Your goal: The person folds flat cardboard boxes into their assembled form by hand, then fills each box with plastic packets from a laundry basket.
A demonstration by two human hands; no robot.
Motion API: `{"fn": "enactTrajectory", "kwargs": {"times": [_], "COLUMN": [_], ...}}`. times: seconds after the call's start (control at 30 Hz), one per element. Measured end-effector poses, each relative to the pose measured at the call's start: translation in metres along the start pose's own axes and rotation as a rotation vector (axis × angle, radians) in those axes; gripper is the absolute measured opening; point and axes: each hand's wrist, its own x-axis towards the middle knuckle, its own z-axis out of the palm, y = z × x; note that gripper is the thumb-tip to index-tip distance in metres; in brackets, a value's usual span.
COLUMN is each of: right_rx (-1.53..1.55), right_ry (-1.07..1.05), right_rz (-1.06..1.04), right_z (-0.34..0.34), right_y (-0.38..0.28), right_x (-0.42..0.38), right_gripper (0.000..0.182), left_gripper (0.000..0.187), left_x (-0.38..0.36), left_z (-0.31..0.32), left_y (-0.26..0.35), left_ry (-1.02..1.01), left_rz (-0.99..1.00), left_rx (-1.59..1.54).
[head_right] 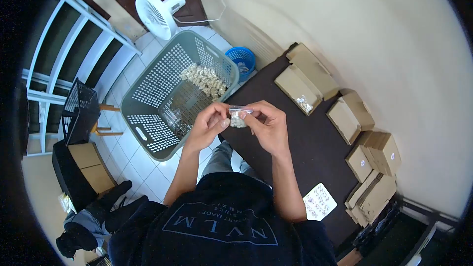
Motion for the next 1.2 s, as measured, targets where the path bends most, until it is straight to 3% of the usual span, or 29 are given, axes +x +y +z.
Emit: {"fn": "enactTrajectory", "kwargs": {"times": [0.07,0.13,0.2,0.4,0.53,0.63,0.87,0.97,1.03,1.13,1.2], "right_rx": [-0.040,-0.073,0.092,0.124,0.136,0.157,0.203,0.011,-0.309,-0.309,-0.315], "right_ry": [0.011,0.016,0.079,0.139,0.154,0.162,0.091,0.071,0.008,-0.063,-0.068], "right_rz": [-0.009,-0.013,0.007,0.082,0.136,0.135,0.054,0.121,-0.058,-0.078,-0.021], "right_z": [-0.012,-0.021,-0.034,-0.065,-0.074,-0.077,-0.085,-0.088,-0.087,-0.082,-0.077], "right_y": [-0.006,-0.007,0.002,0.019,0.026,0.027,0.010,0.007,0.008,0.011,0.011], "right_x": [-0.022,-0.044,-0.066,-0.126,-0.142,-0.143,-0.126,-0.123,-0.122,-0.122,-0.124], "right_gripper": [0.006,0.005,0.006,0.010,0.009,0.007,0.005,0.007,0.010,0.013,0.011], "left_gripper": [0.014,0.015,0.011,0.008,0.009,0.007,0.012,0.011,0.011,0.011,0.012], "left_x": [0.007,0.008,0.002,-0.021,-0.028,-0.025,-0.009,-0.012,-0.015,-0.019,-0.025], "left_z": [0.033,0.055,0.069,0.104,0.120,0.122,0.124,0.129,0.128,0.117,0.116], "left_y": [0.000,-0.001,-0.012,-0.046,-0.051,-0.053,-0.039,-0.038,-0.041,-0.042,-0.048], "left_ry": [0.190,0.172,0.043,-0.050,-0.038,0.008,0.055,0.055,0.034,-0.037,0.022], "left_rz": [0.131,0.131,0.020,-0.119,-0.155,-0.051,-0.102,-0.079,-0.066,-0.064,-0.035], "left_rx": [0.038,0.194,0.072,0.104,0.174,0.325,0.166,0.220,0.248,0.433,0.542]}}
